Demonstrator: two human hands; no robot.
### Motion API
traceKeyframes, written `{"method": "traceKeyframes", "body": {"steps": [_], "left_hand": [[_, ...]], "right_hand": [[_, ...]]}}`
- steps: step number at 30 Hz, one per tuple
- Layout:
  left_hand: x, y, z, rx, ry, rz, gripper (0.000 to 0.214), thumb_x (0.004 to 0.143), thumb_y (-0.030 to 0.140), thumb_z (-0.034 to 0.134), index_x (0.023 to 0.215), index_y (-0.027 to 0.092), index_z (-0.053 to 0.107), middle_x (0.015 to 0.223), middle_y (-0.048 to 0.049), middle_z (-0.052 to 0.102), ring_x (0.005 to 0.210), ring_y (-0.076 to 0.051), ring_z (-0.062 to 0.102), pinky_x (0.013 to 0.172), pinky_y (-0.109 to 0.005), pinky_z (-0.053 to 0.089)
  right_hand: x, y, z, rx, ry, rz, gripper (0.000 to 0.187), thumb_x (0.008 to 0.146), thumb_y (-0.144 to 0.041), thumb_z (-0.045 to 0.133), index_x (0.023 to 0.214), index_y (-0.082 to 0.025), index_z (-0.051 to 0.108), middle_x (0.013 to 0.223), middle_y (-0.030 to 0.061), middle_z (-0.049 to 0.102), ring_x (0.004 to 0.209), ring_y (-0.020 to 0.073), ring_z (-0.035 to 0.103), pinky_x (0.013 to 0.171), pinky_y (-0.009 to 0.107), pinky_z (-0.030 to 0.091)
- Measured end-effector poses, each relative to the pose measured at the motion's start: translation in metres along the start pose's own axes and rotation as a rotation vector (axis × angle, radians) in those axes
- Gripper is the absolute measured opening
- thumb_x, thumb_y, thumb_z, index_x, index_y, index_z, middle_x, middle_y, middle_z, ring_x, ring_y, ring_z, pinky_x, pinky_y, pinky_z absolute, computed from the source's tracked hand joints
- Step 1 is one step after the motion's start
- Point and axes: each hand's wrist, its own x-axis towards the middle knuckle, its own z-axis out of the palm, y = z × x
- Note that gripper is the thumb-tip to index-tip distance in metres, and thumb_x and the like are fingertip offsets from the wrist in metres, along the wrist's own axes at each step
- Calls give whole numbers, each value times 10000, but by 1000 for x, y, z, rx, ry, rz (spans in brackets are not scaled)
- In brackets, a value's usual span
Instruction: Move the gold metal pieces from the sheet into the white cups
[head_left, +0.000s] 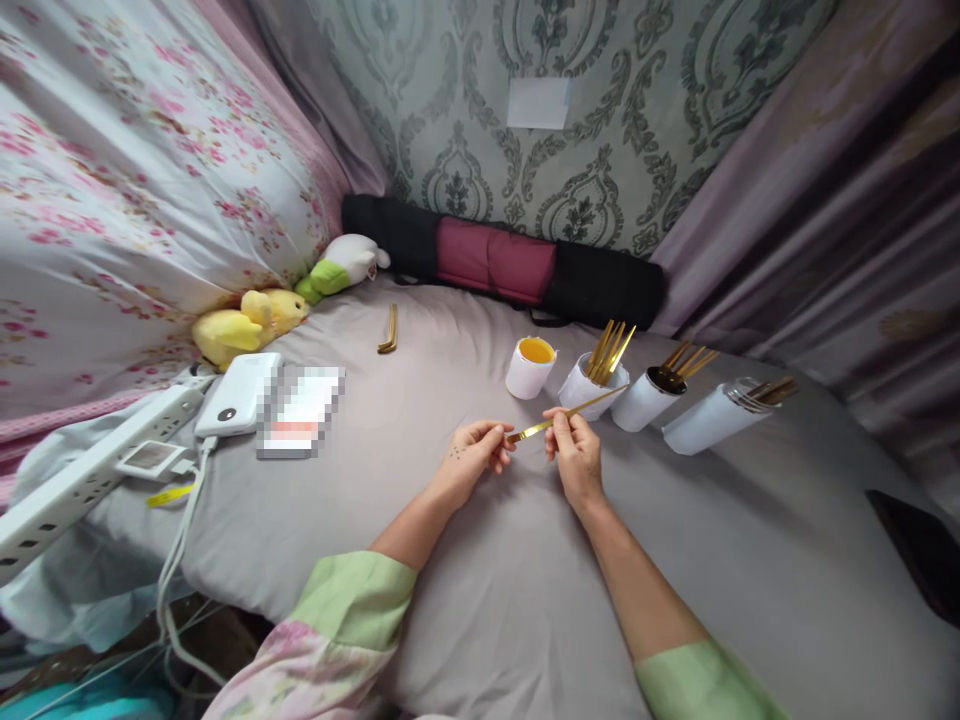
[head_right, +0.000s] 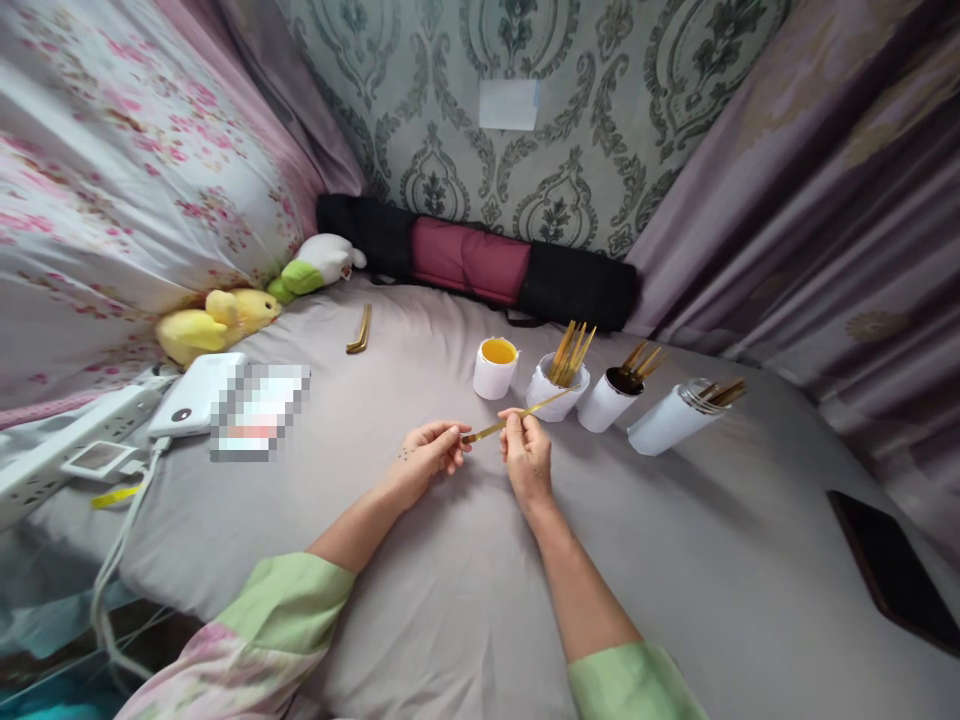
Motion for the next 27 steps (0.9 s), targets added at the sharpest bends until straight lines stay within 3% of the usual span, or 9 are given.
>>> {"method": "traceKeyframes", "body": {"steps": [13,27], "left_hand": [[1,-6,-3,-180,-168,-143,327,756,371,587,916,86,579,698,-73,611,502,-79,527,432,-179,371],[-3,-2,1,-209,-197,-254,261,749,272,608,936,96,567,675,-52,610,479,-69,508,432,-175,348]], "right_hand": [[5,-1,-4,-29,-106,-7,264,826,-433,462,839,-182,545,546,-55,420,437,64,386,408,188,332],[14,-9,-11,-164,-235,0,307,822,-443,445,874,-164,562,533,-50,415,425,65,364,397,189,312]]}}
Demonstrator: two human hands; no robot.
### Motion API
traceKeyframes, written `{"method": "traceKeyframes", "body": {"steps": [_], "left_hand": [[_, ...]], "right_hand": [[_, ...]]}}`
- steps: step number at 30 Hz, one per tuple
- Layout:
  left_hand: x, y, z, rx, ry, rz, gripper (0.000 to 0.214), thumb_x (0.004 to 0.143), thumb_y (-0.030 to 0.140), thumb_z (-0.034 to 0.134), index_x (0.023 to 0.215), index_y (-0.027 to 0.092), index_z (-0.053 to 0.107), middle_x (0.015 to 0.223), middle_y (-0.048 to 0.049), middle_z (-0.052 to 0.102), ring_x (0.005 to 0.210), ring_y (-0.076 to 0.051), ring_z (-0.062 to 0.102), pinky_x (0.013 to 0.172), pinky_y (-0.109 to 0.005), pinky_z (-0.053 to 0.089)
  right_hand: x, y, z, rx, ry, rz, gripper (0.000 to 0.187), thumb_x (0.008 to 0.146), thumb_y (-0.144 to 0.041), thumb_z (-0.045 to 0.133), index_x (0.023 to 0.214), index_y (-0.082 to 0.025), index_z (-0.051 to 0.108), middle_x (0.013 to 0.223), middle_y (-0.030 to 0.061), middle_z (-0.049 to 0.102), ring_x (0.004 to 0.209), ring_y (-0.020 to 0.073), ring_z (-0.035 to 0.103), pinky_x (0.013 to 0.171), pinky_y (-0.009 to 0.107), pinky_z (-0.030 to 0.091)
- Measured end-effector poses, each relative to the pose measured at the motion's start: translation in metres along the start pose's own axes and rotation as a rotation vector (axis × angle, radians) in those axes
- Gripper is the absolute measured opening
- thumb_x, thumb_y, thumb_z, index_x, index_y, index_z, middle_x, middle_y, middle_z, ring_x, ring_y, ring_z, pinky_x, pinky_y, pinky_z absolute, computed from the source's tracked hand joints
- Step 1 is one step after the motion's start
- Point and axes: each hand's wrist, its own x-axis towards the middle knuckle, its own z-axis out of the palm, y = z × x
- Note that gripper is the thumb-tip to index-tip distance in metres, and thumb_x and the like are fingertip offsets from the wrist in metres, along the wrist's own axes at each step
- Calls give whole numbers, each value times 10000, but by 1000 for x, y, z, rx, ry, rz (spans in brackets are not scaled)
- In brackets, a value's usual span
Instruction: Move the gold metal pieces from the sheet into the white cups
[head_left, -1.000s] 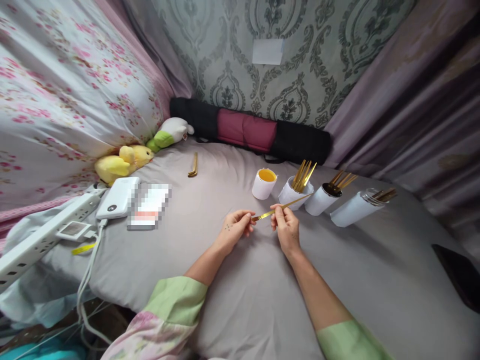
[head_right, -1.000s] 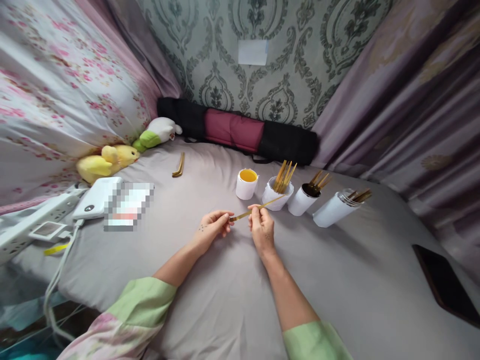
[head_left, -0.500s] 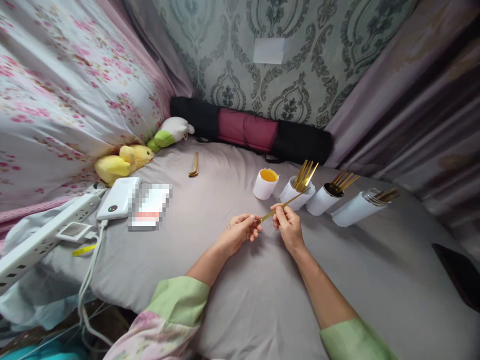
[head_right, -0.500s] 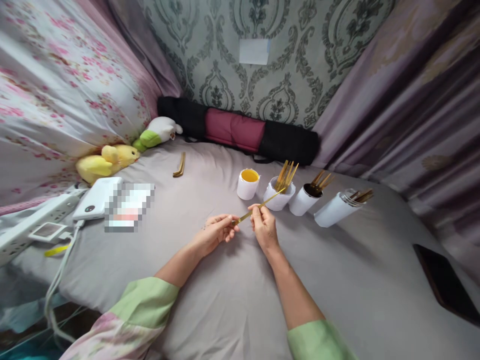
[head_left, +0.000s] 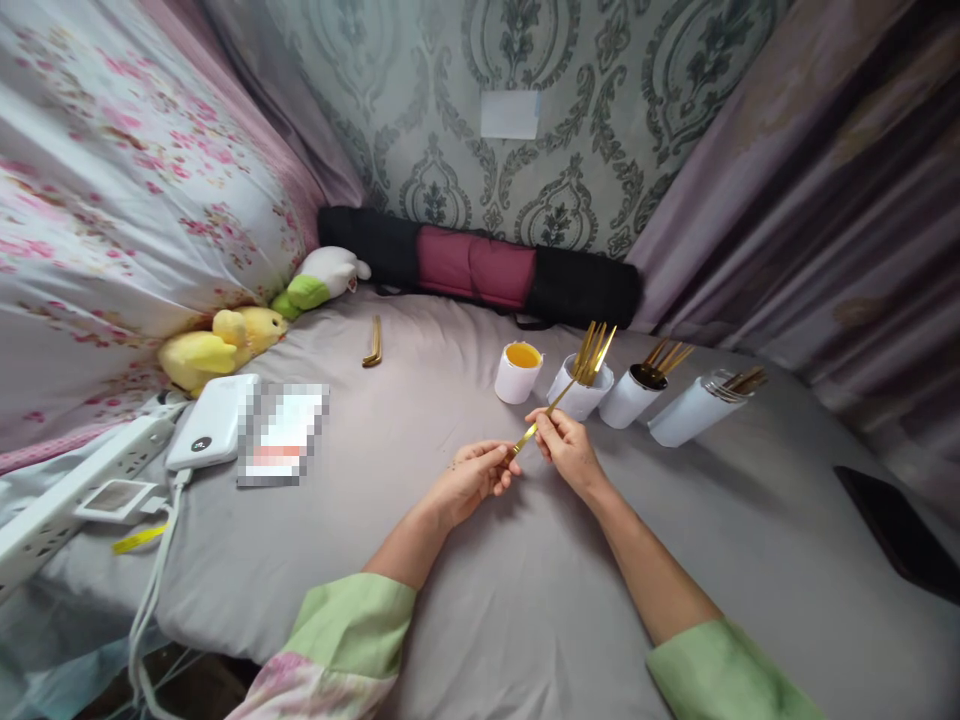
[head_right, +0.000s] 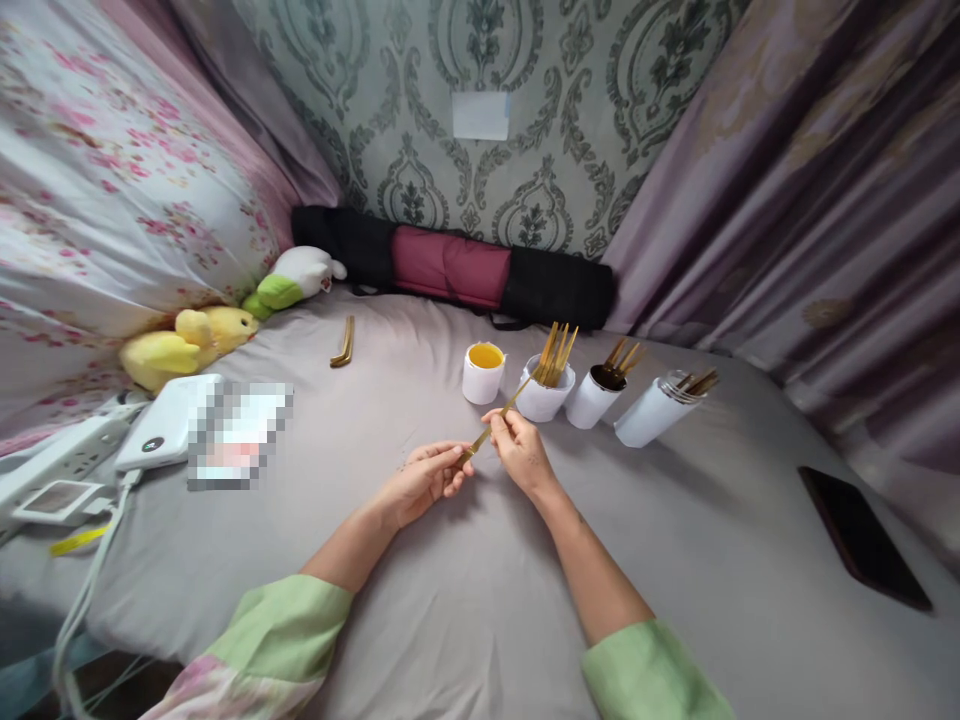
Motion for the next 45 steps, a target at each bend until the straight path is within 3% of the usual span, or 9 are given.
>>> {"method": "traceKeyframes", "body": {"steps": [8,19,27,41,45], "left_hand": [[0,-1,0,5,2,7,285,736,280,622,941,91,567,687,-52,609,485,-65,504,427,-172,345],[-2,1,3,-21,46,0,246,742,246,613,928,97,552,685,-45,602,492,-64,511,436,-170,349],[1,-2,-2,-76,33,25,209,764,238,597,920,106,552,708,-59,609,521,-72,527,459,-172,373],[5,22,-24,-429,123,48,150,815,172,522,917,86,591,728,-48,608,570,-58,544,514,-156,444],[6,23,-27,-504,108,47,157,821,155,500,926,80,591,721,-52,615,568,-68,547,500,-165,440]], "right_hand": [[13,-4,-9,-71,72,-18,373,805,-494,451,900,-162,594,565,-31,460,436,67,383,380,179,314],[47,-37,-35,-90,246,-67,409,788,-533,449,854,-156,593,612,-6,527,404,56,403,333,164,305],[56,-48,-40,-116,215,-36,335,764,-473,503,764,-150,591,590,7,556,388,59,412,311,167,301],[101,-108,-74,-186,383,-175,297,788,-406,524,694,-128,573,556,10,544,372,40,409,339,160,301],[120,-114,-78,-309,434,-231,296,798,-412,507,728,-134,582,576,9,574,380,44,430,373,167,333]]}}
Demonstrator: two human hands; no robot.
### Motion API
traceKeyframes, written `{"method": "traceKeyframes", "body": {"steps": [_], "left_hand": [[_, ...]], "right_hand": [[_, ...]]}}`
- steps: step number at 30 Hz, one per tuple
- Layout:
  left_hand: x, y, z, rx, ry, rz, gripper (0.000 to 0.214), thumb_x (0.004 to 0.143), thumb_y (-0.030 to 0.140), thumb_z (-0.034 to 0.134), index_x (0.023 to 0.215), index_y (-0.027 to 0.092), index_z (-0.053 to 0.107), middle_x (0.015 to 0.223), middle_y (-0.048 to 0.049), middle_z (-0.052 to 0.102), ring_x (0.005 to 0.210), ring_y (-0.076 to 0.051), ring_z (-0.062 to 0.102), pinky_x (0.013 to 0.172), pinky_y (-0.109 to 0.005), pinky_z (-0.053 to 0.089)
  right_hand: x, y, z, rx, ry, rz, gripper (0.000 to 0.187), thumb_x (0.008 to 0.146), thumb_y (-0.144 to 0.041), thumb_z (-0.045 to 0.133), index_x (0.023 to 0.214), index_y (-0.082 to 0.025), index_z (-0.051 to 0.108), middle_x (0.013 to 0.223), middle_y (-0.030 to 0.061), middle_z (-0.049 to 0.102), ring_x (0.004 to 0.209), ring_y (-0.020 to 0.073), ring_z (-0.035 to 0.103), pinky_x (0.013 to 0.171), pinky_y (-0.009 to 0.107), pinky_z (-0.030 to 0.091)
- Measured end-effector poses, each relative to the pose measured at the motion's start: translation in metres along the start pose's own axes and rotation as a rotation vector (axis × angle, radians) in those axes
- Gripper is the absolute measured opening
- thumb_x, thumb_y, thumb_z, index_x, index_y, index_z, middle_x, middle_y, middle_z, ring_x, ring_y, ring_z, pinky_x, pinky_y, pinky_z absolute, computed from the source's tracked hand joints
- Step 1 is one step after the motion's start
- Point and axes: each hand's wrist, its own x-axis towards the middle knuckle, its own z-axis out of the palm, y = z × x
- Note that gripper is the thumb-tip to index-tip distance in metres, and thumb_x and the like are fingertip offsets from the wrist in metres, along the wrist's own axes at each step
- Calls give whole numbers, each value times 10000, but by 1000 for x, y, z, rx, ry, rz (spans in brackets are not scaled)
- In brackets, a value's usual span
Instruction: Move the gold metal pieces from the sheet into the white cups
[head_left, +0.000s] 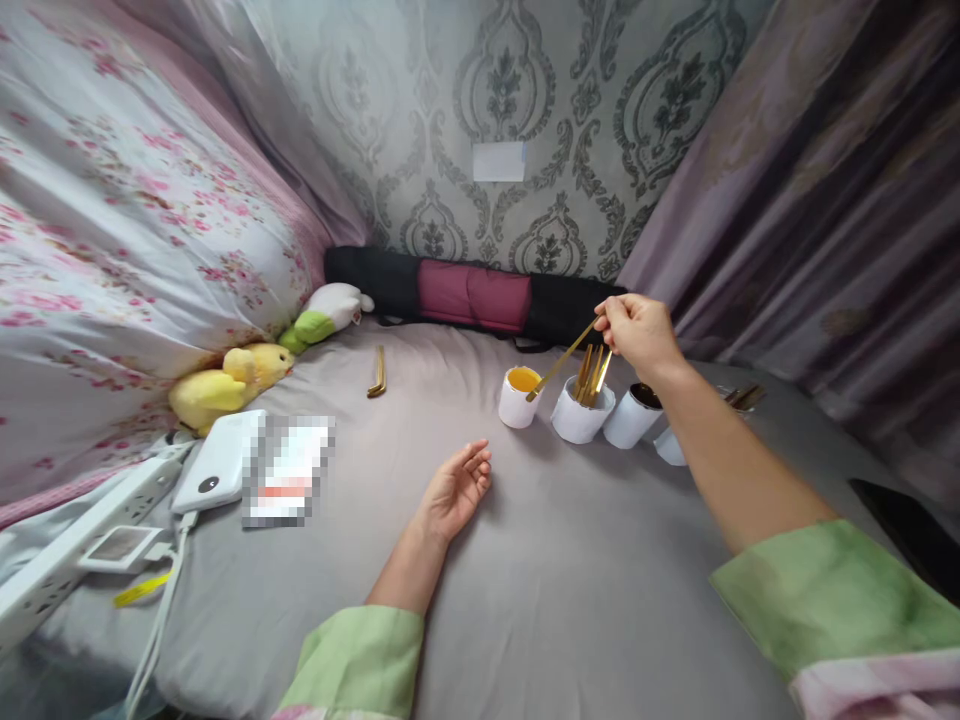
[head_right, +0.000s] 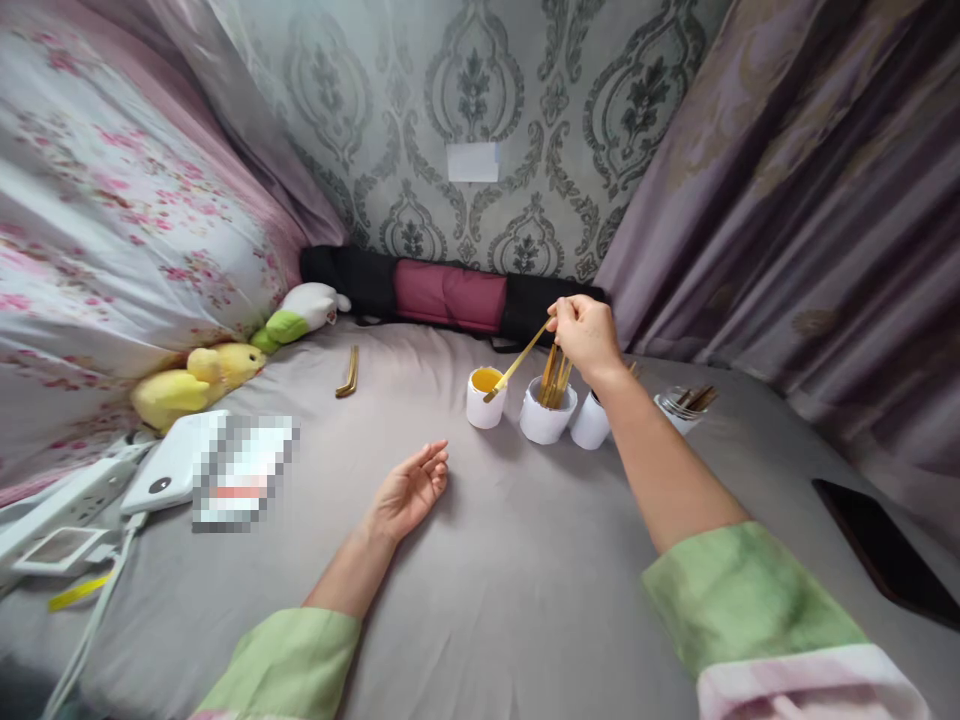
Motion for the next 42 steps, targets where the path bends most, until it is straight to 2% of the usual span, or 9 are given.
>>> {"method": "traceKeyframes", "body": {"steps": [7,11,15,21,28,42], "left_hand": [[2,-1,-1,-40,-22,-1,157,810,141,506,925,79,595,714,-52,620,572,-78,550,502,-174,437],[2,-1,-1,-45,-23,2,156,809,135,501,920,78,596,714,-53,619,571,-78,549,508,-177,439],[1,-1,-1,-57,-21,1,160,809,131,498,924,75,594,711,-52,617,571,-79,547,507,-178,439],[1,-1,0,-68,-12,0,152,811,127,495,914,76,594,706,-53,616,562,-78,545,507,-179,439],[1,-1,-1,-59,-18,-1,150,803,131,510,913,83,599,708,-54,618,563,-73,546,504,-173,435],[3,-2,-2,-48,-23,0,163,788,136,536,933,88,595,714,-47,614,565,-71,542,506,-170,433]], "right_hand": [[25,8,12,-221,14,-150,304,845,-381,416,771,-151,599,620,19,620,490,100,547,514,219,429],[25,5,22,-284,-20,-199,305,851,-369,407,770,-145,597,636,34,631,598,138,600,615,256,458],[19,0,31,-321,-68,-193,261,843,-309,417,755,-147,601,625,34,637,618,144,607,661,267,456],[11,-3,42,-326,-166,-158,221,829,-217,411,756,-148,608,635,26,640,603,125,598,673,246,442],[5,7,53,-310,-283,-160,230,828,-216,401,763,-152,612,651,21,644,589,112,580,630,222,426],[2,23,61,-352,-401,-141,254,833,-222,382,779,-148,618,684,23,653,596,100,569,629,200,406]]}}
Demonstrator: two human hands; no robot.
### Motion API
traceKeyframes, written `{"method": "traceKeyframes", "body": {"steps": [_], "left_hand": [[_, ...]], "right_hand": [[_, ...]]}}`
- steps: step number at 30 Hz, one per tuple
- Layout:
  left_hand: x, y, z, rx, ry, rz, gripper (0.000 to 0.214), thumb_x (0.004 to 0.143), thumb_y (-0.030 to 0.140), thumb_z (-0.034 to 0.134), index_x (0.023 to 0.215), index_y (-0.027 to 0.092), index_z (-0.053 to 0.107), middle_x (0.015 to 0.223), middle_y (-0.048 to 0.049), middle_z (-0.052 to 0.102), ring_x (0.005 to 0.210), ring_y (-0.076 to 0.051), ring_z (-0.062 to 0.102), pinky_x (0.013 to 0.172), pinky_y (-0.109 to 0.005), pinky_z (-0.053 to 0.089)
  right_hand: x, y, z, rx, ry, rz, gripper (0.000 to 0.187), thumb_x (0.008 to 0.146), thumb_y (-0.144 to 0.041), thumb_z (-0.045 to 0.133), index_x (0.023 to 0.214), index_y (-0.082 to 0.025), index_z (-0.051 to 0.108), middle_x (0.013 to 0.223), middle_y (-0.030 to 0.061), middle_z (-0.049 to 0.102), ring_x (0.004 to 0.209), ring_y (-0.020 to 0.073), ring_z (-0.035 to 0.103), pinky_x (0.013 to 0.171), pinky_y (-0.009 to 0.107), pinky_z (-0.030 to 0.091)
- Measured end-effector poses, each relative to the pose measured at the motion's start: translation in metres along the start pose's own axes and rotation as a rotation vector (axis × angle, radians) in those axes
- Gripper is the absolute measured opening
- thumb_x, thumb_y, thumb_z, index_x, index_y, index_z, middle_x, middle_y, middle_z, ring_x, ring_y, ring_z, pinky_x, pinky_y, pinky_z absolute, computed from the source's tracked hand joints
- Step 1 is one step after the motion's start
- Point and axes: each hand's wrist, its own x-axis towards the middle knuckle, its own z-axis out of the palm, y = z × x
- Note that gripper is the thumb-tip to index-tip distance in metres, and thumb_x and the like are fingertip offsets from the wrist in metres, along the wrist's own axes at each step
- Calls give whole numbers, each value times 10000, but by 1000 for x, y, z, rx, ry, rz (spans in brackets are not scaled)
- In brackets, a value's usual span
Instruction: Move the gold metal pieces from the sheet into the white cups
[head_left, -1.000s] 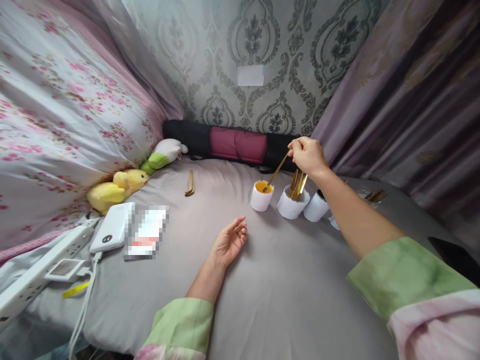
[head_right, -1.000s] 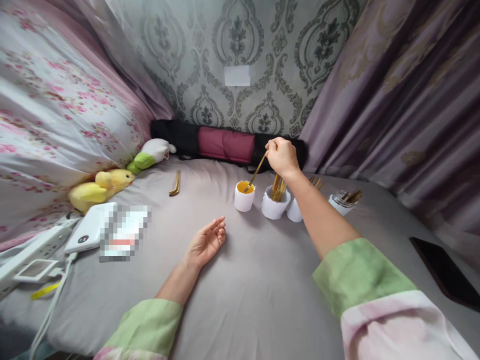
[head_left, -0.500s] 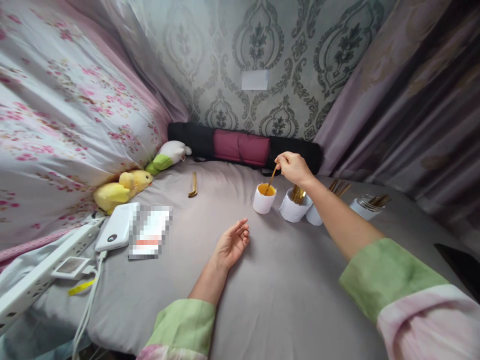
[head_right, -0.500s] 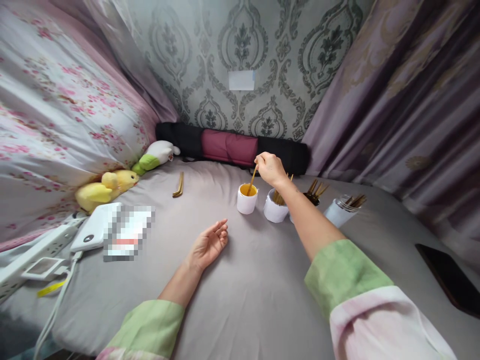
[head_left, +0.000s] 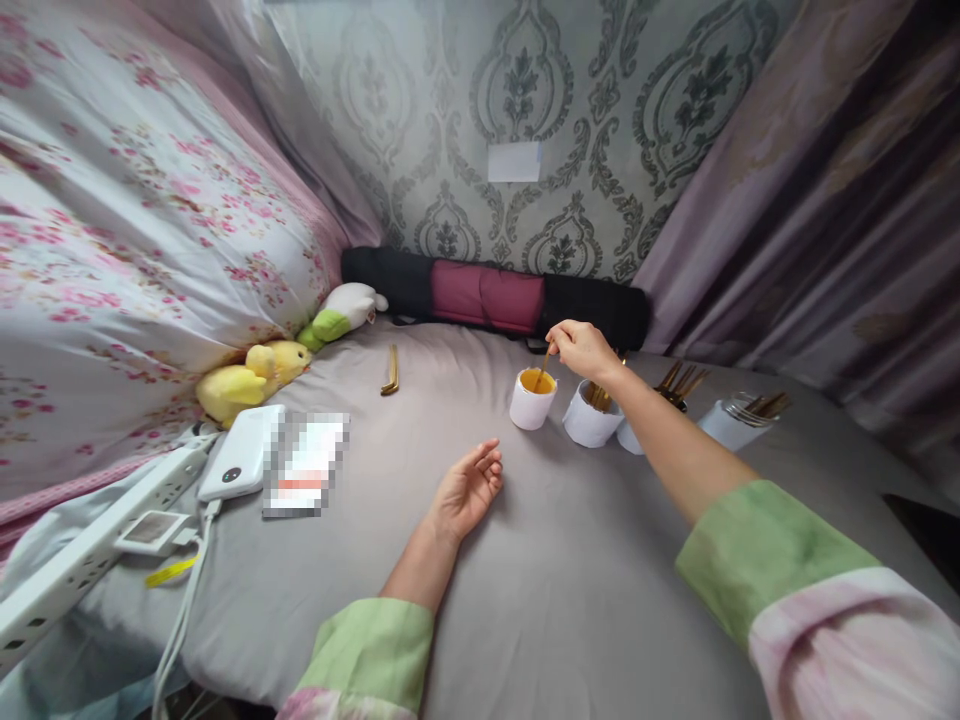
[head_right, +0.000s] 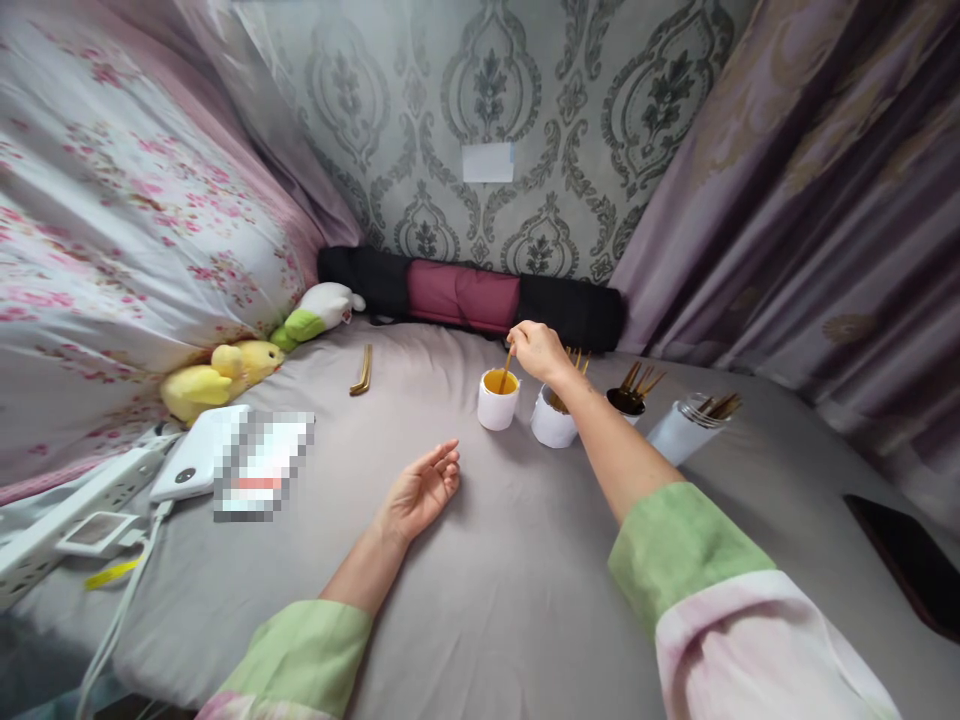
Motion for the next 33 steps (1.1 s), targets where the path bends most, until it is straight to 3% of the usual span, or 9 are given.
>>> {"method": "traceKeyframes", "body": {"steps": [15,33], "left_hand": [[1,0,0,-2,-6,-5,154,794,136,527,920,84,599,713,-50,615,567,-74,544,509,-172,433],[1,0,0,6,-4,3,159,793,162,545,921,87,601,719,-50,607,568,-67,539,508,-168,425]], "right_hand": [[-3,-3,8,12,-82,32,237,831,-197,394,785,-139,619,695,28,657,545,84,550,570,182,393],[10,15,18,157,-89,133,298,868,-307,390,856,-130,630,732,41,677,439,52,508,458,152,385]]}}
